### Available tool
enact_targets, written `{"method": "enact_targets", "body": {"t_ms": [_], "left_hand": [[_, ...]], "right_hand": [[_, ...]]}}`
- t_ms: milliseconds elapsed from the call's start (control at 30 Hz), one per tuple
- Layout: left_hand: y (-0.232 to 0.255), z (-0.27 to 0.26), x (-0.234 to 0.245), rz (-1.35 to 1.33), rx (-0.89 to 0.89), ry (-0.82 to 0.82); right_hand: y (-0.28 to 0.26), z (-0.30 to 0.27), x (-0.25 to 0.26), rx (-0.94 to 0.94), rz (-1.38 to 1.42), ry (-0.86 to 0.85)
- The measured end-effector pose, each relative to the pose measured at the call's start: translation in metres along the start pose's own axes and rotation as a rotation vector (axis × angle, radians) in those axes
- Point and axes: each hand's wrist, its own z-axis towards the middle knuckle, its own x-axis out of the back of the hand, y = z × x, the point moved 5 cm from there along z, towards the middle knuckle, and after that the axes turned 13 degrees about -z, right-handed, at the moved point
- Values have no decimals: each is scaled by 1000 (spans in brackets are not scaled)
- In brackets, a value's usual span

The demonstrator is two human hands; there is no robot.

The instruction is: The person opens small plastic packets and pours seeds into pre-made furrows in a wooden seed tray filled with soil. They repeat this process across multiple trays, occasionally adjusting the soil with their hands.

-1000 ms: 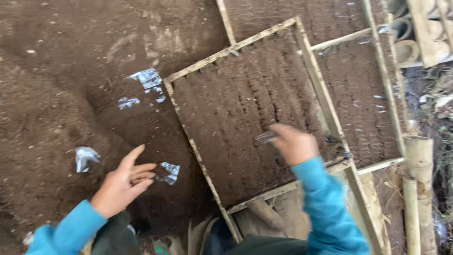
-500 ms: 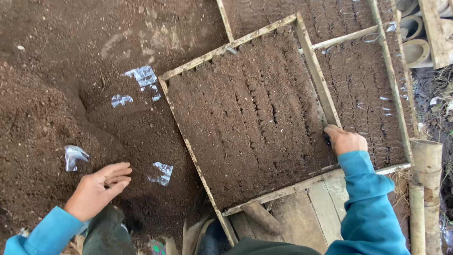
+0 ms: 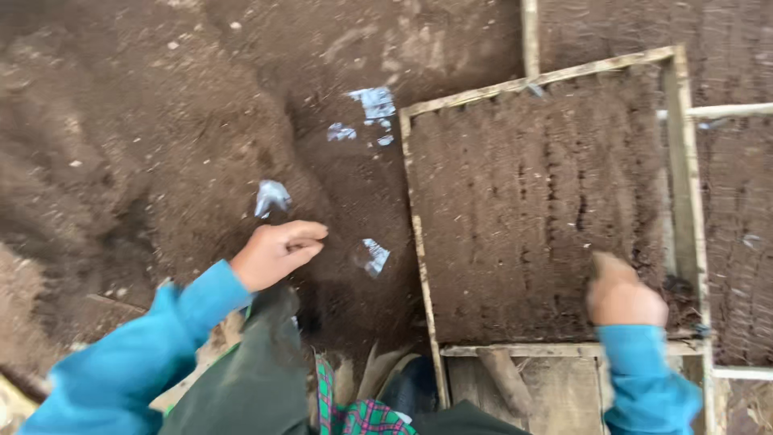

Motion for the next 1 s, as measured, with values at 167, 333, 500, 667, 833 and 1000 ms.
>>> {"method": "enact_targets", "body": {"t_ms": [167, 333, 500, 667, 833, 1000], "left_hand": [[7, 22, -21, -172, -55, 14], [26, 12, -22, -127, -45, -51], [45, 2, -26, -212, -91, 0], [47, 6, -41, -636, -52, 120], [33, 16, -10, -394, -73, 303], [9, 16, 20, -26, -2, 167]], "right_hand": [[-225, -42, 116, 273, 1169, -265], [-320, -29, 167, 525, 796, -448], [-343, -33, 126, 303, 1594, -259], [-319, -71, 194, -163, 2722, -226], [-324, -101, 197, -292, 2487, -106], [-375, -122, 19, -560, 1711, 116]]}}
